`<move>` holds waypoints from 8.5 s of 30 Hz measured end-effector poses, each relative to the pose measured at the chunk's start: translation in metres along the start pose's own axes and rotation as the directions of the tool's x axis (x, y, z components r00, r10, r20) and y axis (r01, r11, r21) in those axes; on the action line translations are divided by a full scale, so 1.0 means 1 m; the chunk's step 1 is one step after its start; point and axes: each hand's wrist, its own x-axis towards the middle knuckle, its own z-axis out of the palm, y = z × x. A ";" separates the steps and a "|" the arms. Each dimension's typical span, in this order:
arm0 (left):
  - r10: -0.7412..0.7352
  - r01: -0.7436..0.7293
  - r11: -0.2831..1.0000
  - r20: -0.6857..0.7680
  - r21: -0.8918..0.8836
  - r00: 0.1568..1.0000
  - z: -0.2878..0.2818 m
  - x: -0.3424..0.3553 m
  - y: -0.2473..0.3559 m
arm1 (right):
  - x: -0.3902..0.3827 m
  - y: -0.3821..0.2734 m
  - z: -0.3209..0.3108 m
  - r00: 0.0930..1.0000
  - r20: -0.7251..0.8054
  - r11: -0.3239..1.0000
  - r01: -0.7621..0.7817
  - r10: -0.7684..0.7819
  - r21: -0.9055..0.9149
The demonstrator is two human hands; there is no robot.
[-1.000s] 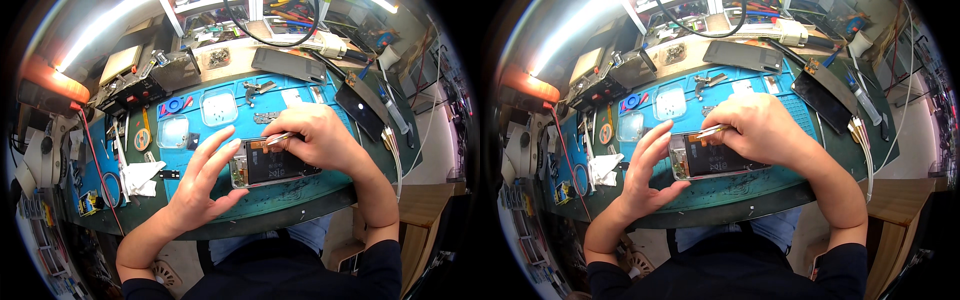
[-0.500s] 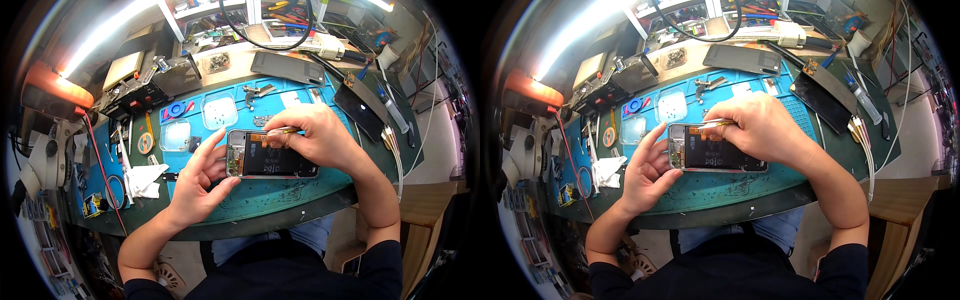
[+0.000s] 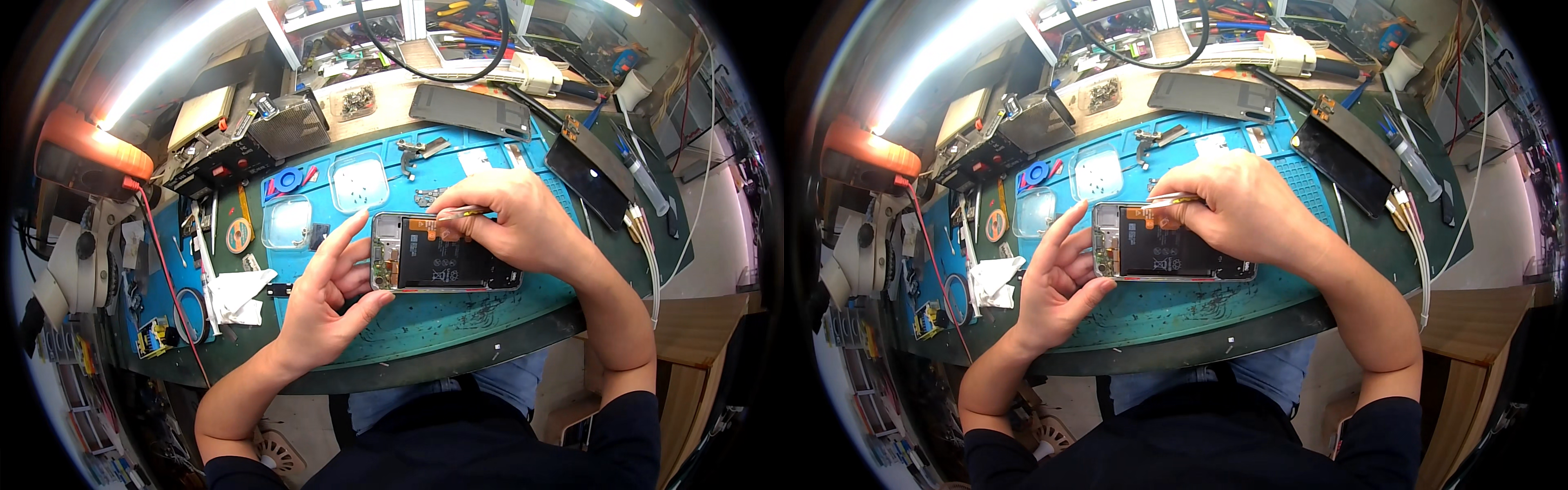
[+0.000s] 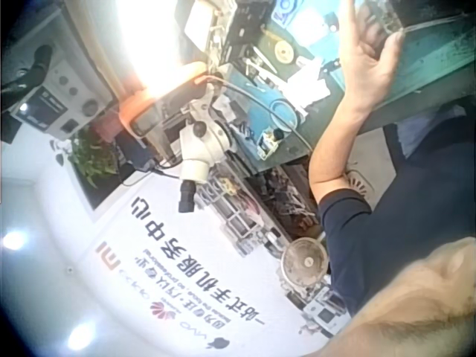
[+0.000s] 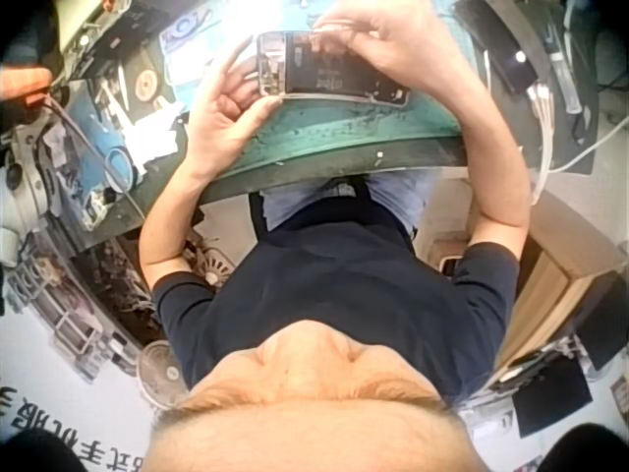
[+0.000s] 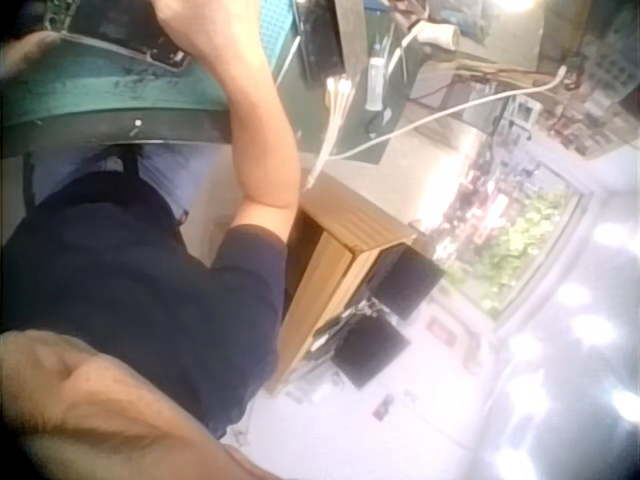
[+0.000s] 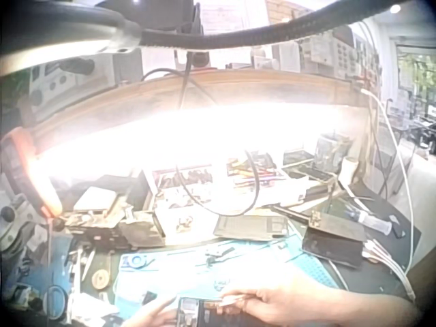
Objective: The person reassembles a disassembled smartphone on a workbench. They use tweezers to place small components and connectors, then align and press the screen assembly onto the phone chassis. The person repeatedly checks the fit and alignment of the screen and internal parts.
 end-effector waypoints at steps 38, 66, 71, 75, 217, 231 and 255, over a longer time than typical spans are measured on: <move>-0.158 0.128 0.934 -0.064 -0.334 0.985 -0.006 -0.004 0.001 | -0.001 -0.022 0.000 0.924 0.247 0.656 -0.381 0.292 0.651; -0.172 0.141 0.941 -0.077 -0.308 0.982 -0.008 -0.003 0.002 | 0.002 -0.021 0.000 0.900 0.280 0.688 -0.436 0.334 0.580; -0.174 0.143 0.943 -0.079 -0.299 0.982 -0.005 -0.001 0.001 | -0.001 -0.019 0.001 0.903 0.259 0.699 -0.429 0.342 0.572; -0.168 0.134 0.950 -0.099 -0.284 0.981 -0.007 -0.004 0.004 | 0.003 -0.017 0.006 0.923 0.243 0.722 -0.386 0.299 0.574; -0.238 0.239 0.968 0.022 -0.076 0.971 -0.025 -0.008 0.029 | -0.139 0.025 -0.045 0.781 -0.596 0.530 -0.591 0.187 -0.608; -0.228 0.231 0.969 0.043 -0.083 0.973 -0.024 -0.009 0.027 | -0.132 0.032 -0.047 0.819 -0.525 0.588 -0.547 0.230 -0.595; -0.226 0.228 0.971 0.034 -0.072 0.974 -0.025 -0.008 0.028 | -0.163 0.027 -0.069 0.806 -0.542 0.453 -0.586 0.238 -0.672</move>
